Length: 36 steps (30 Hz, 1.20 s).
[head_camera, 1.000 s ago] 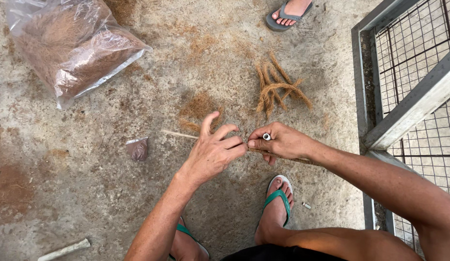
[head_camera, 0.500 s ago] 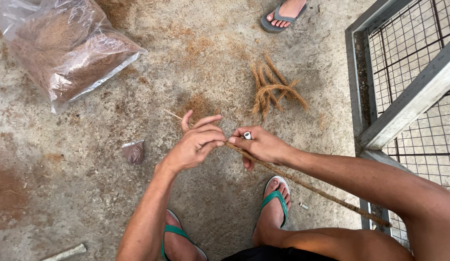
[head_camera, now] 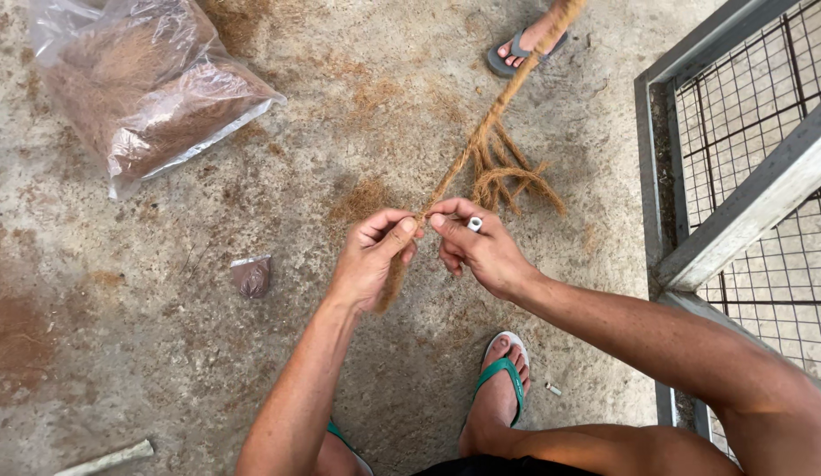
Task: The person wraps a thin fiber or string around a long, cylindrical stick to create a textured, rope-like surface. They hold the stick with one hand and wind the fiber with the other, working along the length of the stick. The process involves continuous winding and tensioning of the material.
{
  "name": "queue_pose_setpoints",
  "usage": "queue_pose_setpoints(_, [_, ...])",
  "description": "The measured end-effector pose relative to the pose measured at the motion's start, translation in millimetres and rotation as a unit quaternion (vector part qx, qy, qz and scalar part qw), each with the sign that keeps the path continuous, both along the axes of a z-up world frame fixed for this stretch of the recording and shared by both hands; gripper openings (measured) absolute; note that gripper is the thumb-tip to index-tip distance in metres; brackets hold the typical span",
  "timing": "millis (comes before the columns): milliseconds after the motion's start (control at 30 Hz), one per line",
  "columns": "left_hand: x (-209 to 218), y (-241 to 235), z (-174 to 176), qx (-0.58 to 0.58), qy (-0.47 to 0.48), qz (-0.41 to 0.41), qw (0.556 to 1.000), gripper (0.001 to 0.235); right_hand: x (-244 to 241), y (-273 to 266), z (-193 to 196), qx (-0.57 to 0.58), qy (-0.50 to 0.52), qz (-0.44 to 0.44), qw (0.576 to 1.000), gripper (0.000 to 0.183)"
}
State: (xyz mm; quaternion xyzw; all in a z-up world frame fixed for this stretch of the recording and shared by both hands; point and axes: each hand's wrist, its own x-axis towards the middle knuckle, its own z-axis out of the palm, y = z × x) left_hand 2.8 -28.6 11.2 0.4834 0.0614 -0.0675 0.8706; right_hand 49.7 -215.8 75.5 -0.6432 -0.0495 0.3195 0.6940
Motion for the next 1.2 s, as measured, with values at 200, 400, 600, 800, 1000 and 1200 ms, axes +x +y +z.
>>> queue_pose_setpoints(200, [-4, -17, 9, -0.126, -0.002, 0.005, 0.992, 0.018, -5, -14, 1, -0.040, -0.138, -0.007, 0.990, 0.018])
queue_pose_setpoints(400, [-10, -19, 30, -0.182, 0.016, -0.019, 0.983, 0.023, -9, -35, 0, -0.062, -0.247, -0.003, 0.967, 0.014])
queue_pose_setpoints(600, [-11, -20, 45, -0.195, 0.014, -0.024, 0.980, 0.025, -9, -47, -1, -0.141, -0.383, 0.013, 0.913, 0.015])
queue_pose_setpoints(800, [-12, -19, 44, -0.185, 0.002, -0.020, 0.983, 0.022, -6, -49, 0, -0.159, -0.381, 0.030, 0.910, 0.016])
queue_pose_setpoints(1000, [-13, -23, 38, -0.160, -0.017, -0.004, 0.987, 0.020, -8, -49, 16, -0.154, -0.515, 0.065, 0.841, 0.020])
queue_pose_setpoints(1200, [-12, -32, 39, -0.056, -0.031, 0.066, 0.996, 0.019, -9, -38, 25, -0.158, -0.604, 0.143, 0.768, 0.018])
